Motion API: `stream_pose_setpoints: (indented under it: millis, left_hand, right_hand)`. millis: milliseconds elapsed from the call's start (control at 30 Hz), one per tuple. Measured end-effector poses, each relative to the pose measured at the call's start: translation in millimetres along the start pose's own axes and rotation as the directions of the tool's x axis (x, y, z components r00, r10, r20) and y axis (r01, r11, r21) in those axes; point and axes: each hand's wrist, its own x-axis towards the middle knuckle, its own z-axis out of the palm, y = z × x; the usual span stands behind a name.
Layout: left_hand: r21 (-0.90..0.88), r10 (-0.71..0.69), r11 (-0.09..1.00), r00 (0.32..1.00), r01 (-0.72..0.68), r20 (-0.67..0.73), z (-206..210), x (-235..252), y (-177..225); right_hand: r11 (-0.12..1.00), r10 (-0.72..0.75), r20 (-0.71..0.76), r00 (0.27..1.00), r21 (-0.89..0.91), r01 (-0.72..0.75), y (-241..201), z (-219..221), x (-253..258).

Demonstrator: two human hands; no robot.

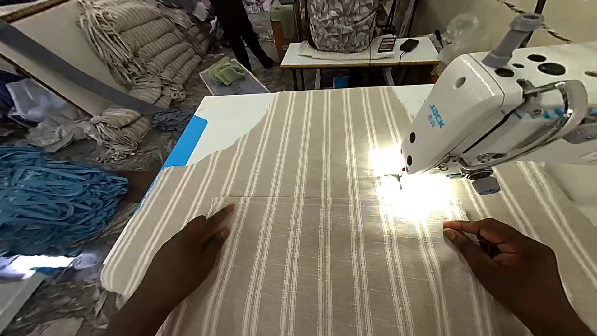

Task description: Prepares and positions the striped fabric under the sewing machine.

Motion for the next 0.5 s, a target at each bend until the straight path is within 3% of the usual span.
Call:
stream_pose_setpoints:
  millis: [200,333,367,433,500]
  left_hand:
    - [0.023,-0.056,0.998,0.989,0.053,0.139,-12,9,6]
    - [0.13,0.0,0.991,0.989,-0.019,0.145,-14,10,11]
    - [0.145,0.048,0.987,0.991,-0.066,0.121,-15,10,10]
    - [0.118,0.062,0.99,0.99,-0.078,0.128,-17,6,18]
    - [0.091,0.008,0.996,0.99,-0.021,0.142,-13,1,25]
  right_hand:
    - [0.999,0.029,-0.005,1.0,-0.04,-0.029,-4,1,2]
    - [0.941,-0.017,0.011,1.0,-0.338,0.02,-42,-4,5]
    - [0.941,-0.074,0.029,0.997,-0.33,0.079,-64,4,3]
    - [0.954,-0.252,0.138,0.958,-0.132,0.27,-122,39,-7]
    - [0.918,-0.381,0.444,0.811,0.077,0.389,-173,76,-9]
